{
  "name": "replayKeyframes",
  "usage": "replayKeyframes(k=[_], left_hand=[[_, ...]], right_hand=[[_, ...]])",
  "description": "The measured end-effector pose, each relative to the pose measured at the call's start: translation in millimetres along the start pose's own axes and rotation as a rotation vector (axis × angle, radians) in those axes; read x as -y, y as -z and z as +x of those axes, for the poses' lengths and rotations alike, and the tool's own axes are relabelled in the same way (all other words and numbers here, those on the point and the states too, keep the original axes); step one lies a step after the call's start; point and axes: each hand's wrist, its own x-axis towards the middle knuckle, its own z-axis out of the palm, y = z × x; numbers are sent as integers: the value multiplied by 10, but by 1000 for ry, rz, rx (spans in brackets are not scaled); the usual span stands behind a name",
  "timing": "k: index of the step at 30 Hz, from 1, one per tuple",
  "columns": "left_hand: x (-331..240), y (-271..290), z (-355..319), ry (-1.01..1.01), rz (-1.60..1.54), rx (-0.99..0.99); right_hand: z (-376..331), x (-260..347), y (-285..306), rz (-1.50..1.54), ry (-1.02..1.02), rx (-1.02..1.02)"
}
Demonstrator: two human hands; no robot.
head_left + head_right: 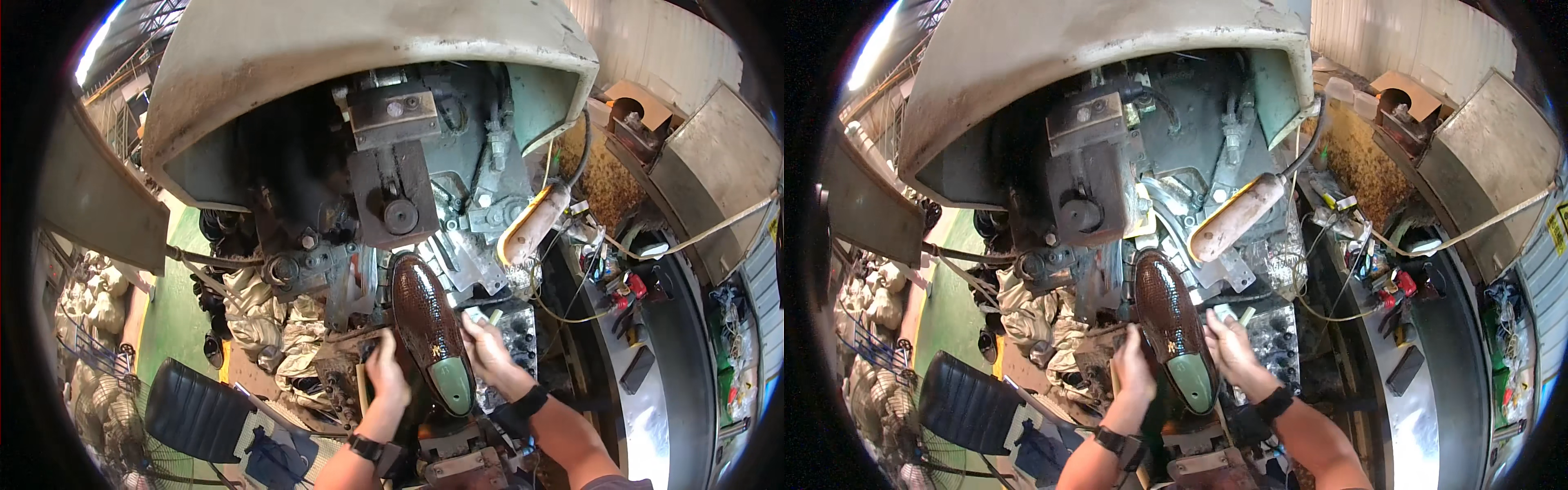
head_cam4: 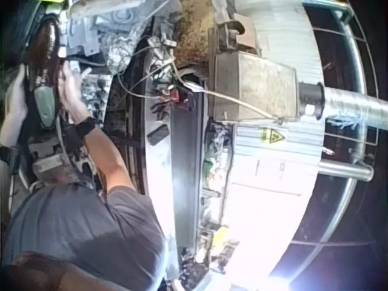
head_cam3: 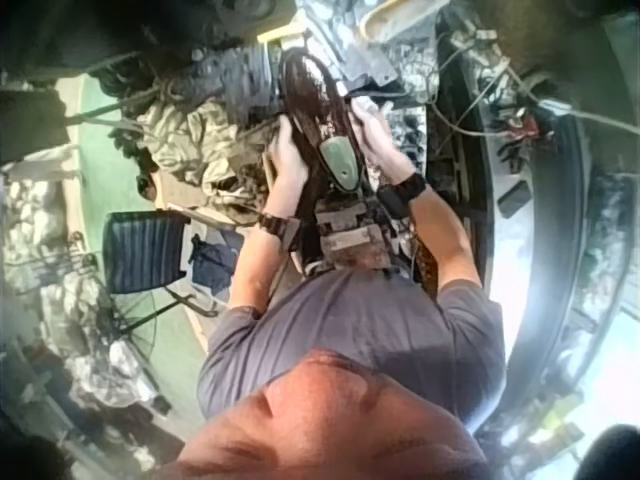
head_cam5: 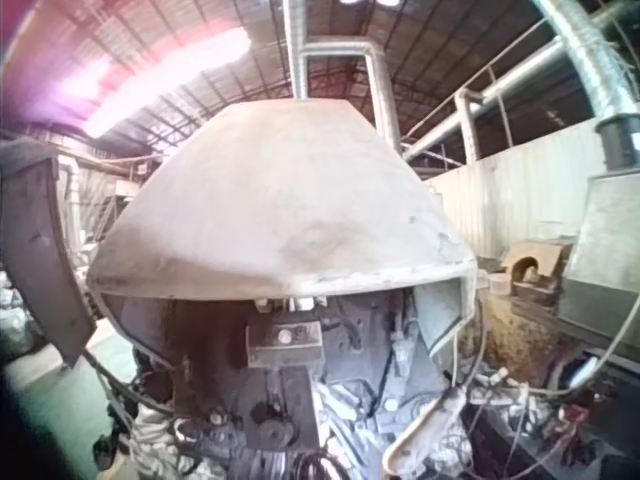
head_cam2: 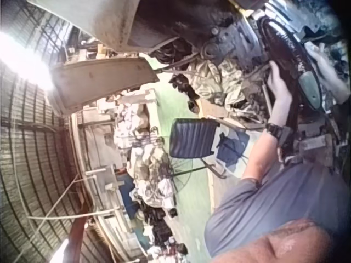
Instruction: Using a lasting machine to shape and attach the upper of a shoe to the last.
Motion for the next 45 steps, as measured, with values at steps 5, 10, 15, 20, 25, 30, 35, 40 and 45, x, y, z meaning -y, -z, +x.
replayKeyframes(k=[5,10,15,20,25,30,35,40,45], left_hand=[[374,1803,473,-307,51,-271],[1381,3515,317,286,631,-344],[1806,3236,174,348,372,-178],[1557,3151,7,363,372,-145],[551,1872,-415,-1156,1146,-69],[1073,1157,-231,-531,1137,679],[1717,1272,125,53,431,812],[1212,1498,11,-915,1061,1153],[1,1604,-914,-286,1174,655]], right_hand=[[-450,672,690,-412,0,-35],[-745,769,1437,-365,-14,-241],[-826,729,1457,-283,-36,-257],[-914,672,1362,-260,28,-209],[-965,804,1156,-371,32,-246],[-984,768,717,-361,65,-210],[-1249,789,774,-435,110,-120],[-1402,836,817,-499,251,-172],[-1581,674,504,-736,503,-47]])
